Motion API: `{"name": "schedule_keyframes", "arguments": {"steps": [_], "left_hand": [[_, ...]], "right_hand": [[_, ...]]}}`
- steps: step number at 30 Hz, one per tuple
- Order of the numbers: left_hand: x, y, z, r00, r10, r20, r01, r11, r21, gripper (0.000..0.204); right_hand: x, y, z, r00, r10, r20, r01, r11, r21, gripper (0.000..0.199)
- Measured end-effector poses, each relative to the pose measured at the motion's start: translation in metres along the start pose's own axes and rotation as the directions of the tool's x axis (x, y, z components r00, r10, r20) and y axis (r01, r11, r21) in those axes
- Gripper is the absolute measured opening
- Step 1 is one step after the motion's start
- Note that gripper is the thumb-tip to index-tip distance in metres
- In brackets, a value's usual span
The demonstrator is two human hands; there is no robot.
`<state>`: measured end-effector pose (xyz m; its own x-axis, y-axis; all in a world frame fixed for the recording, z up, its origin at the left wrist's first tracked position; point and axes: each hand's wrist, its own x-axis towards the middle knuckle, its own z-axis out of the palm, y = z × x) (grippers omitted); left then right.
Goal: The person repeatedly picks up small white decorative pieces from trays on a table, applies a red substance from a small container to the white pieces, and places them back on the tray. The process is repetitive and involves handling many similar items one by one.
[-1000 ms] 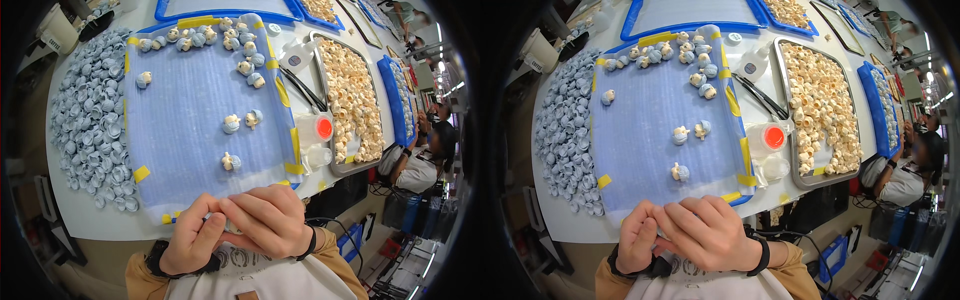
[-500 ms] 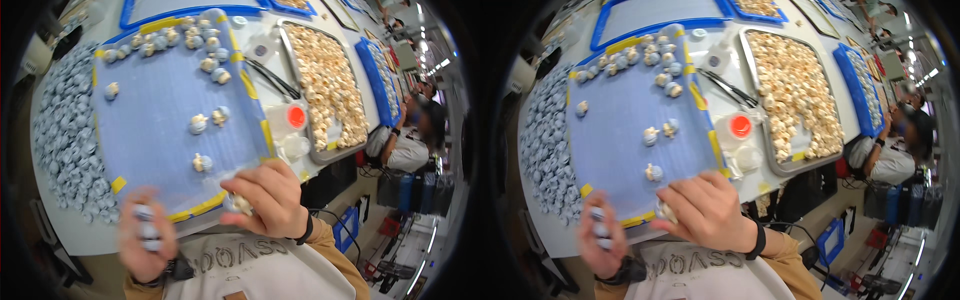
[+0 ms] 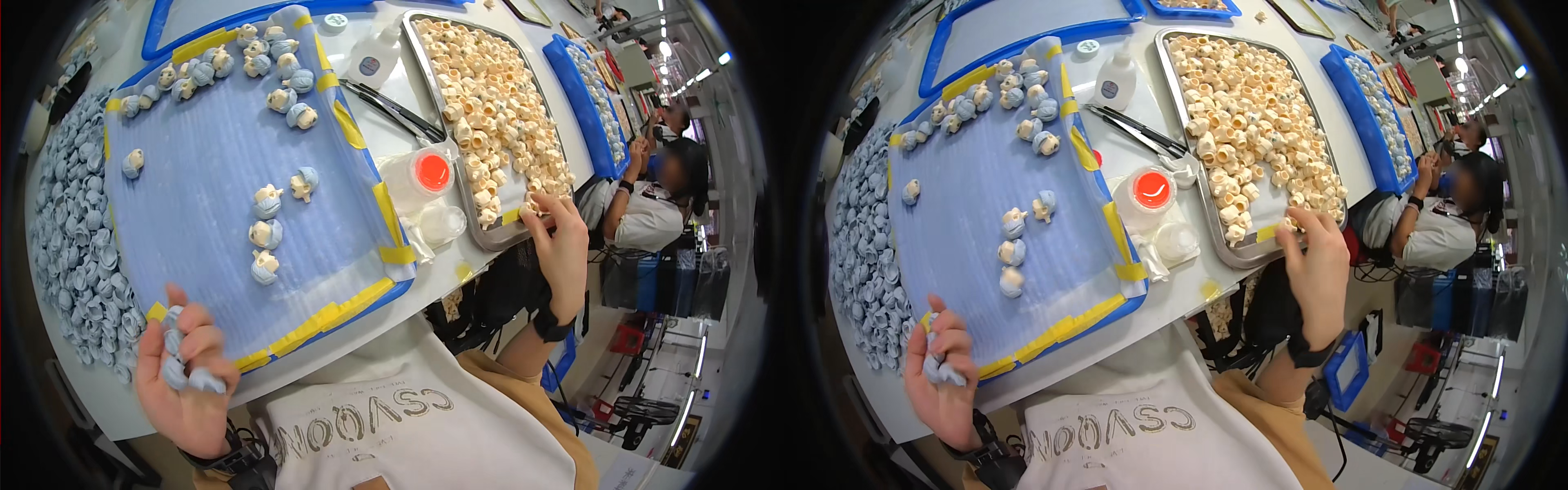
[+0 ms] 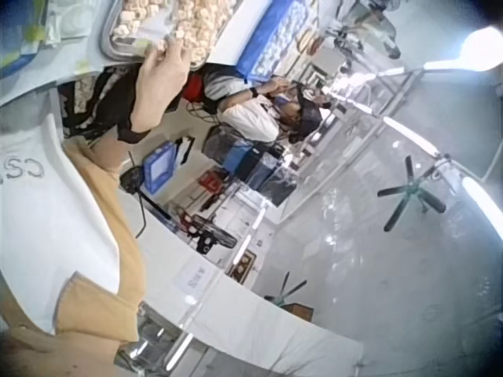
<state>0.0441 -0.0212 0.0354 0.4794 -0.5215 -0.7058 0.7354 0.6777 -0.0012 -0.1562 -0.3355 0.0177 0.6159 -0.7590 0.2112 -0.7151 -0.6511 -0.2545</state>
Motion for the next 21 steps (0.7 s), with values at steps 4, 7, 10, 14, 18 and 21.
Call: {"name": "schedule_keyframes", "arguments": {"steps": [4, 7, 10, 14, 18, 21], "left_hand": [[0.006, -0.002, -0.015, 0.983, -0.12, 0.137, 0.109, 0.99, 0.084, 0.037], [0.008, -0.004, -0.029, 0.915, -0.194, 0.353, 0.087, 0.951, 0.298, 0.038], [0.002, -0.008, -0.026, 0.897, -0.267, 0.351, 0.02, 0.82, 0.572, 0.047], [0.005, -0.007, -0.027, 0.817, -0.401, 0.414, 0.043, 0.759, 0.65, 0.054], [0.002, -0.016, -0.016, 0.887, -0.333, 0.32, -0.001, 0.69, 0.724, 0.045], [0.001, -0.01, -0.022, 0.863, -0.357, 0.358, -0.031, 0.67, 0.742, 0.037]], "right_hand": [[0.001, 0.023, 0.013, 0.996, -0.037, 0.086, 0.036, 0.999, 0.019, 0.019], [0.006, 0.029, 0.019, 0.995, -0.042, 0.09, 0.042, 0.999, -0.002, 0.018], [0.002, 0.017, 0.018, 1.0, -0.02, 0.016, 0.018, 0.995, 0.095, 0.016], [-0.017, -0.048, -0.001, 0.991, 0.111, -0.068, -0.03, 0.7, 0.713, 0.011], [-0.033, -0.108, 0.014, 0.846, -0.514, -0.142, 0.258, 0.162, 0.952, 0.025], [-0.038, -0.138, 0.019, 0.617, -0.783, 0.08, 0.009, 0.109, 0.994, 0.026]]}}
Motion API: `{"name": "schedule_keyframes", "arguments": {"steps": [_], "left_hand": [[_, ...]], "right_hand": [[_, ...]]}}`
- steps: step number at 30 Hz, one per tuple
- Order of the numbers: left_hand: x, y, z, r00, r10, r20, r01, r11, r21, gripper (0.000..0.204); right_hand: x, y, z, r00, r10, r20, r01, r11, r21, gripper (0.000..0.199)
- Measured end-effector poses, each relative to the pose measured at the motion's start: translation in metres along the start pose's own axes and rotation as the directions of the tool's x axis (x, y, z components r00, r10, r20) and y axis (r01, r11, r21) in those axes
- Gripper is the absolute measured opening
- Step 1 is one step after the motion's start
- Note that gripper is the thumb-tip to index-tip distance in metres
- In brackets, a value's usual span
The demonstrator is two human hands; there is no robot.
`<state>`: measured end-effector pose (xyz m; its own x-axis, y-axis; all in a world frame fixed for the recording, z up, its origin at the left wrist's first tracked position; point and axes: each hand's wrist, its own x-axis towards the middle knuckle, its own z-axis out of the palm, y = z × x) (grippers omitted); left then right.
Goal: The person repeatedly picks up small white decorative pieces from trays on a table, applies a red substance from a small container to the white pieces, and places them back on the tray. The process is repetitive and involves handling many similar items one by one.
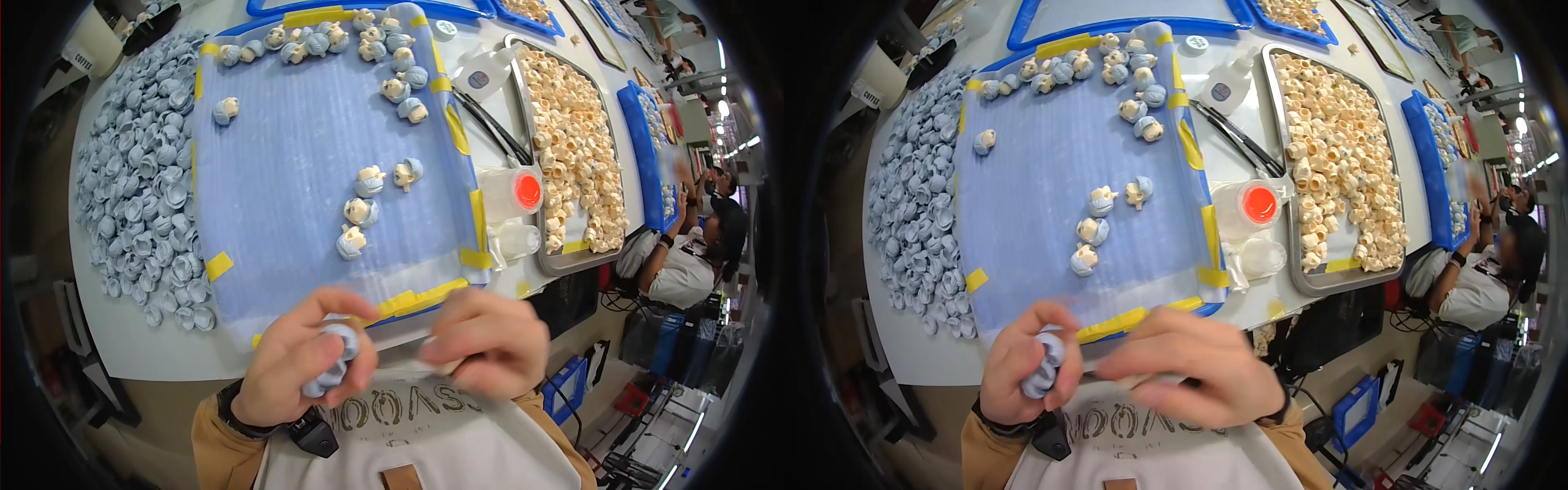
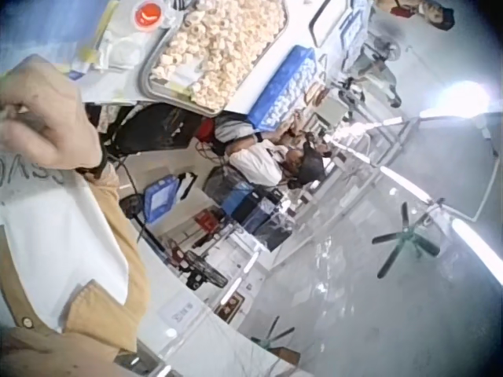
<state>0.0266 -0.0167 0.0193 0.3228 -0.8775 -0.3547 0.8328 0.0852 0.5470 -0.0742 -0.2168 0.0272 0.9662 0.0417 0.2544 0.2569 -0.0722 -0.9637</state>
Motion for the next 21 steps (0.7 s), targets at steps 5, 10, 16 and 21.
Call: {"name": "schedule_keyframes", "arguments": {"steps": [5, 10, 16, 21], "left_hand": [[-0.007, -0.007, -0.006, 0.988, 0.109, -0.111, -0.1, 0.991, 0.088, 0.03], [-0.003, 0.001, 0.006, 0.988, 0.108, -0.108, -0.105, 0.994, 0.032, 0.034], [-0.009, -0.006, -0.007, 0.984, 0.164, -0.074, -0.145, 0.966, 0.214, 0.034], [-0.009, -0.005, -0.005, 0.967, 0.222, -0.122, -0.158, 0.904, 0.398, 0.024]], "right_hand": [[0.003, 0.002, 0.001, 0.998, -0.069, 0.009, 0.069, 0.994, -0.089, 0.03], [-0.001, -0.019, -0.024, 0.712, -0.076, -0.698, -0.261, 0.894, -0.364, 0.022], [0.005, -0.023, -0.077, 0.928, -0.057, -0.369, -0.308, 0.441, -0.843, 0.023], [0.014, -0.019, -0.08, 0.948, -0.047, -0.315, -0.272, 0.393, -0.878, 0.022]]}}
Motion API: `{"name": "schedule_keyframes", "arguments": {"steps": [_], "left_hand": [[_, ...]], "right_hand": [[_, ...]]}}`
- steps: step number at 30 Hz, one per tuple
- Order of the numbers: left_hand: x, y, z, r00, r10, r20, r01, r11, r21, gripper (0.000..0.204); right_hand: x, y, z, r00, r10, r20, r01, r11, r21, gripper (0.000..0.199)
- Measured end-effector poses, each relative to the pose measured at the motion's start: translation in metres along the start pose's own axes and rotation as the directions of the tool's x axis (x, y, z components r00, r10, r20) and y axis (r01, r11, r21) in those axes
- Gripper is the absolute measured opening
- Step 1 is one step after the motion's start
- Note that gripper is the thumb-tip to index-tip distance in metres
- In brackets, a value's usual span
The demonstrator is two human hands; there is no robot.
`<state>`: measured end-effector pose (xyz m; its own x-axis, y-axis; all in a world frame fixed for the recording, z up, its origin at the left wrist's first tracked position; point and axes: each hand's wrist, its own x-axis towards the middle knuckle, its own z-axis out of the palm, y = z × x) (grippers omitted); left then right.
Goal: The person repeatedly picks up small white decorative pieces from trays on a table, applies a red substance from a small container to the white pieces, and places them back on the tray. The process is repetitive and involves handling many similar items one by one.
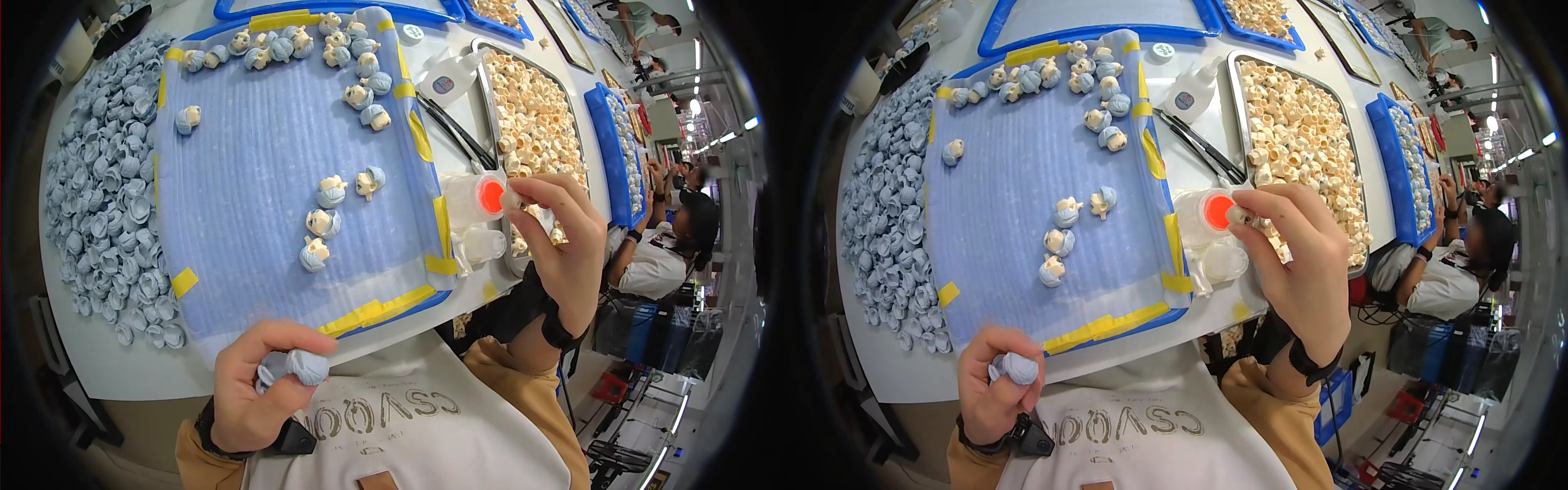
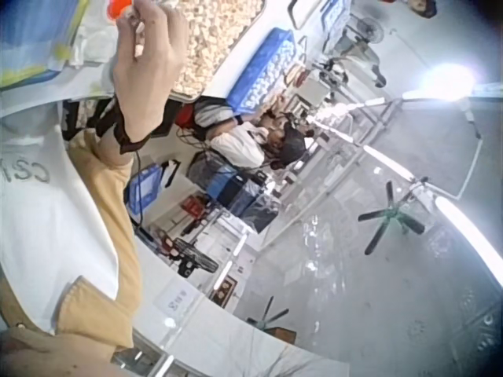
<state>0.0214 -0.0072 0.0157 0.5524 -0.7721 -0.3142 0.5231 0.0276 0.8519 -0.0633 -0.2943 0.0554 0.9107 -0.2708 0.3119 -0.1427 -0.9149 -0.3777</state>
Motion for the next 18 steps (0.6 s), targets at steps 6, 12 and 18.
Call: {"name": "schedule_keyframes", "arguments": {"steps": [6, 12, 18], "left_hand": [[0.0, 0.005, 0.001, 0.995, -0.101, 0.023, 0.1, 0.995, 0.018, 0.023], [0.004, 0.0, 0.004, 0.993, 0.021, 0.114, -0.031, 0.996, 0.08, 0.029], [0.004, -0.012, -0.001, 0.985, 0.127, 0.115, -0.133, 0.99, 0.048, 0.04]], "right_hand": [[0.002, 0.005, 0.004, 0.999, -0.052, 0.008, 0.052, 0.999, 0.017, 0.026], [0.002, 0.006, 0.004, 0.999, -0.051, 0.007, 0.051, 0.999, 0.008, 0.025], [-0.005, 0.011, 0.007, 0.999, 0.013, -0.048, -0.011, 0.999, 0.031, 0.022]]}}
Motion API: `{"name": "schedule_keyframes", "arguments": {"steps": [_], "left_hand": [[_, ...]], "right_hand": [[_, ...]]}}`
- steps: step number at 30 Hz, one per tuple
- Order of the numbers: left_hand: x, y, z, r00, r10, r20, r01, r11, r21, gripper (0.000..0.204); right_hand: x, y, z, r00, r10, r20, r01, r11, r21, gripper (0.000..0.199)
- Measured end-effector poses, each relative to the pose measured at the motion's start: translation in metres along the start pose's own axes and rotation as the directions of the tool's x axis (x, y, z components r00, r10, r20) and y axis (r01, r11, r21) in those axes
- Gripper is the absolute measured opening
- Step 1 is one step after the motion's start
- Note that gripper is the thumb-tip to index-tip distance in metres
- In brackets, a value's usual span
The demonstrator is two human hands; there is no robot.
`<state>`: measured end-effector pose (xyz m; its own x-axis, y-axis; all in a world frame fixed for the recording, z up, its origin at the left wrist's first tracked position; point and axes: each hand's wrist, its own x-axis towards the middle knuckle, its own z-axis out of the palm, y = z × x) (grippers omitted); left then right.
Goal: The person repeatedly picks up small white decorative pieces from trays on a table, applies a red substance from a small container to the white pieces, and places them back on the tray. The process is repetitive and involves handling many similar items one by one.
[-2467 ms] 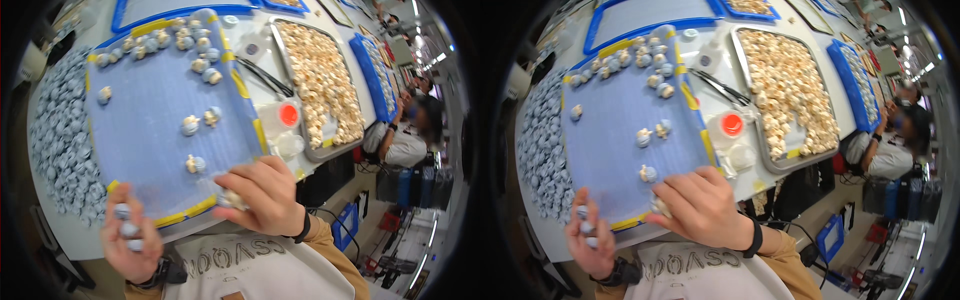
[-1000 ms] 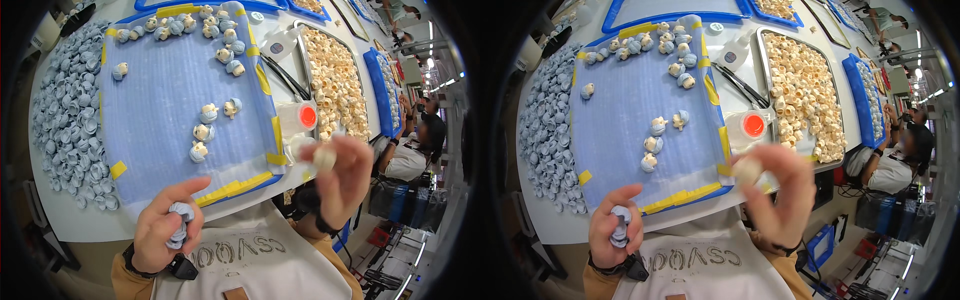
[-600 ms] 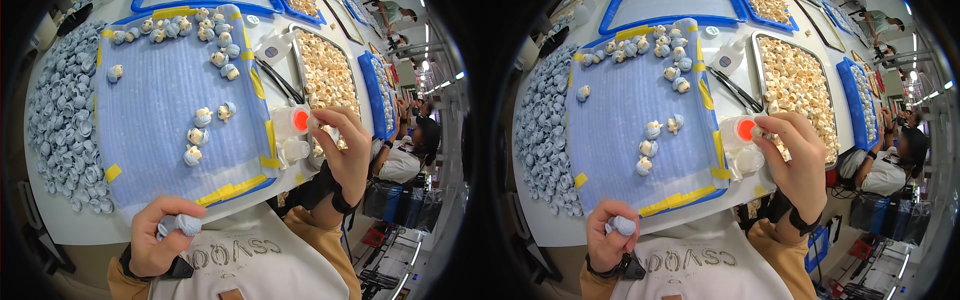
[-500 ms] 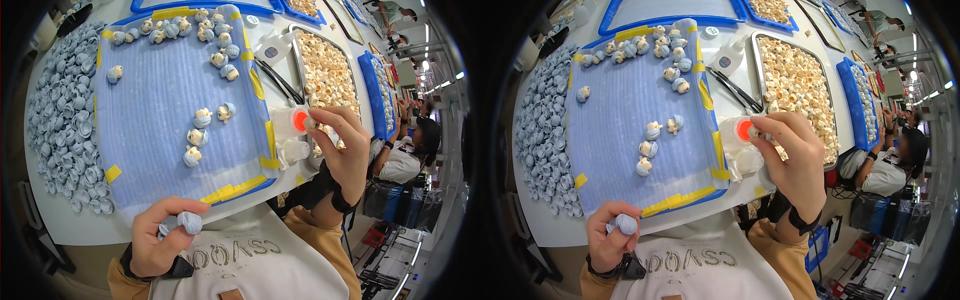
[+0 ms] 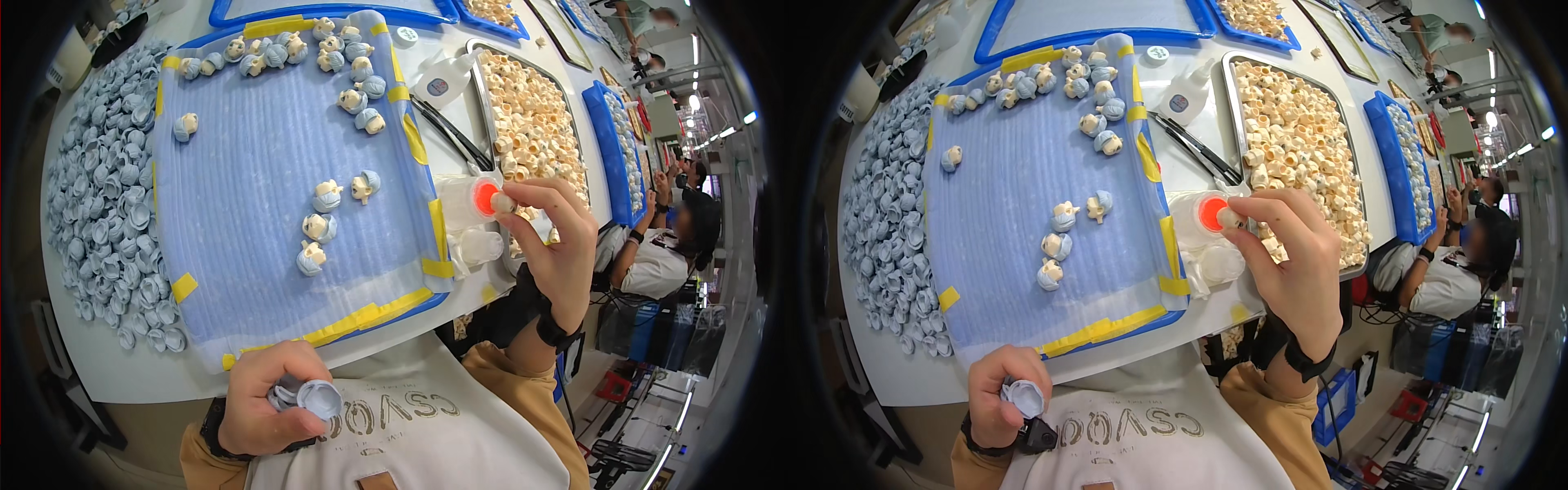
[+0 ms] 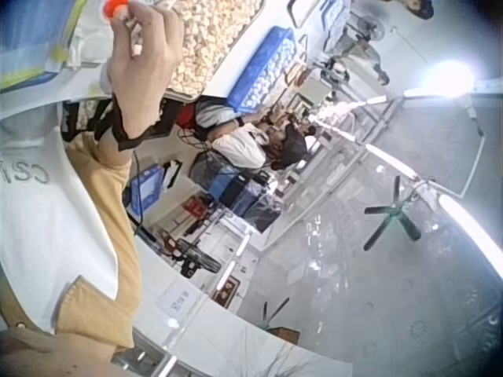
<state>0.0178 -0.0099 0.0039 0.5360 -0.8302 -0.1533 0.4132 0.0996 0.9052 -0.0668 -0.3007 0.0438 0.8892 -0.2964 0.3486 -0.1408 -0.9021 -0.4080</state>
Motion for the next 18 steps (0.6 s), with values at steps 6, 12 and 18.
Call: {"name": "schedule_keyframes", "arguments": {"steps": [6, 12, 18], "left_hand": [[0.0, 0.0, 0.005, 0.989, 0.134, -0.055, -0.127, 0.984, 0.124, 0.044], [0.006, 0.0, 0.006, 0.978, 0.209, -0.015, -0.201, 0.957, 0.208, 0.043], [0.006, 0.001, 0.005, 0.967, 0.255, 0.012, -0.247, 0.921, 0.3, 0.042]], "right_hand": [[-0.01, 0.0, 0.003, 0.996, 0.06, -0.062, -0.055, 0.996, 0.075, 0.024], [-0.028, -0.053, 0.016, 0.986, -0.149, -0.075, 0.157, 0.689, 0.707, 0.03], [-0.026, -0.083, 0.043, 0.927, -0.355, -0.12, 0.302, 0.517, 0.801, 0.027]]}}
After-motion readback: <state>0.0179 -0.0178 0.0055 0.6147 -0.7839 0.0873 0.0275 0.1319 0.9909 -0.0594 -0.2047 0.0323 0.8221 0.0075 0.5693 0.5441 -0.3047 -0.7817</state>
